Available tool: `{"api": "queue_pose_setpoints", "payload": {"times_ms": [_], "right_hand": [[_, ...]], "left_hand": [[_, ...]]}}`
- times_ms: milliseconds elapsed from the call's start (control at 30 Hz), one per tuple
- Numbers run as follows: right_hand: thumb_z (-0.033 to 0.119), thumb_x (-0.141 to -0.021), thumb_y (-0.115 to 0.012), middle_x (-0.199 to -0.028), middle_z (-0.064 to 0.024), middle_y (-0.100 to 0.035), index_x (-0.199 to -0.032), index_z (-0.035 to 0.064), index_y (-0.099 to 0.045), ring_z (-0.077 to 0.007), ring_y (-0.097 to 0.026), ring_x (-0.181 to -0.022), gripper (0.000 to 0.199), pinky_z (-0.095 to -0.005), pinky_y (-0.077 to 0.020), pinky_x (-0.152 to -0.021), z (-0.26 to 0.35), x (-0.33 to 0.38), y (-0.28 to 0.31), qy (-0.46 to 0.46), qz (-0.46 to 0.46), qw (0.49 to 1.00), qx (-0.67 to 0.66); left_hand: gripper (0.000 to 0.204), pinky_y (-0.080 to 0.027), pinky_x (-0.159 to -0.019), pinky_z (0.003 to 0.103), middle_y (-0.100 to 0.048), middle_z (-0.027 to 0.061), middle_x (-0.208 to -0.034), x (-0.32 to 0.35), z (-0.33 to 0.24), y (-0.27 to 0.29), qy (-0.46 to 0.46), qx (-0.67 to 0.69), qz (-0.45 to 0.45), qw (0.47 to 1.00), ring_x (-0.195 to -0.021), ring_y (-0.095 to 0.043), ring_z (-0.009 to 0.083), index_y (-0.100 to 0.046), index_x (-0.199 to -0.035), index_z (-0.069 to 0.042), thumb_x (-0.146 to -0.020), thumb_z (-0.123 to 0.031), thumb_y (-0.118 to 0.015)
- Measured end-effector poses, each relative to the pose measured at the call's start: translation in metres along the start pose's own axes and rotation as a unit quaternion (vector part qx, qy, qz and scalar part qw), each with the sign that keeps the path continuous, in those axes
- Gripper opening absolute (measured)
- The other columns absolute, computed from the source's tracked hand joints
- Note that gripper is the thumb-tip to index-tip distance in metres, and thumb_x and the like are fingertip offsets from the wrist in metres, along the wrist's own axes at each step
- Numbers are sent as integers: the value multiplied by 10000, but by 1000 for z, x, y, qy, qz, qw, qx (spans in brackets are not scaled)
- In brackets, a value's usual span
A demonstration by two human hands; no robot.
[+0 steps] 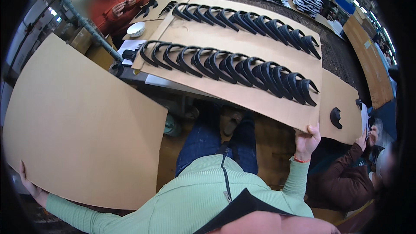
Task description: The person repeatedly picks up black curved plastic parts from a cardboard sheet, applies a small white substance from a bowl to a specific spot on each part, and places the treated parts back on the sheet. The person also moves a cardboard sheet and retrieves more parts from a box during the process.
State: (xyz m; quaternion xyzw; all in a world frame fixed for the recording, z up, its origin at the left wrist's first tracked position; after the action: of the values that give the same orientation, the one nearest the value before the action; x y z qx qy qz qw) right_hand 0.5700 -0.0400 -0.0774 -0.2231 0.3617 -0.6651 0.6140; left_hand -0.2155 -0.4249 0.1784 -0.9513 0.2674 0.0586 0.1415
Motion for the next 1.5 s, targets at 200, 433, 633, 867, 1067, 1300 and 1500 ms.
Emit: {"api": "queue_pose_setpoints", "payload": {"times_ms": [200, 433, 633, 867, 1067, 1300, 1500], "right_hand": [[25, -702, -510, -1198, -165, -530, -1319, -41, -371, -276, -573, -1063, 637, -354, -498, -902, -2, 9, -5, -52, 17, 998, 25], [38, -702, -511, -1189, -170, -532, -1298, -56, -386, -276, -554, -1096, 616, -380, -443, -974, -31, 18, 3, -75, 17, 996, 42], [-2, -691, -529, -1200, -134, -550, -1332, -15, -378, -246, -567, -1094, 659, -354, -472, -949, -39, 16, 8, -101, 18, 994, 27], [7, -709, -499, -1196, -149, -540, -1321, -10, -381, -277, -572, -1086, 623, -404, -491, -924, -51, 4, 19, -92, 24, 995, 14], [-25, -708, -484, -1237, -141, -526, -1358, 7, -350, -279, -553, -1118, 665, -417, -474, -948, -61, -5, 31, -130, 24, 991, -19], [7, -721, -481, -1237, -164, -520, -1343, -13, -352, -300, -563, -1097, 635, -447, -505, -897, -77, -11, 49, -133, 13, 990, -36], [5, -736, -447, -1181, -169, -544, -1265, -46, -407, -300, -579, -1064, 534, -453, -498, -911, -93, -9, 66, -190, -20, 982, -14]], "left_hand": [[502, -434, -948, 337, -540, 144, -1220, 9, -19, -3, 5, -111, -51, 993, -1103, -538, 227, -482, -1250, 24, -887, -314, -559], [610, -389, -959, 343, -513, 138, -1220, 11, 12, -24, -19, -302, -55, 952, -1114, -504, 236, -427, -1273, 21, -816, -314, -650], [612, -385, -958, 336, -517, 150, -1214, 22, 26, -46, -16, -334, -16, 942, -1105, -506, 240, -414, -1274, 37, -811, -285, -652], [609, -385, -961, 335, -511, 158, -1222, 56, 26, -74, -4, -334, 7, 943, -1113, -505, 242, -408, -1285, 39, -822, -280, -642], [615, -390, -957, 334, -504, 161, -1225, 88, 17, -105, 19, -332, 42, 942, -1104, -509, 245, -397, -1300, 34, -829, -287, -629], [551, -459, -909, 360, -517, 130, -1227, 105, -4, -131, 30, -274, 50, 960, -1073, -547, 251, -397, -1328, -48, -846, -249, -574], [550, -442, -925, 344, -517, 129, -1232, 122, -35, -139, -12, -261, 76, 962, -1082, -540, 237, -392, -1337, -42, -845, -214, -567]]}}
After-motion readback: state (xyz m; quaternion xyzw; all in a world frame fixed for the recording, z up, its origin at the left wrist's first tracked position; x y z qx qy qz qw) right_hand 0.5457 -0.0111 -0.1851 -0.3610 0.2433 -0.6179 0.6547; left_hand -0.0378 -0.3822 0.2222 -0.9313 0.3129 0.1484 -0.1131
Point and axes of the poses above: each hand's wrist, its own x-axis away from the middle knuckle, its own y-axis out of the back of the hand, z = x × y, the point moved 6 cm from there along -x, towards the middle knuckle
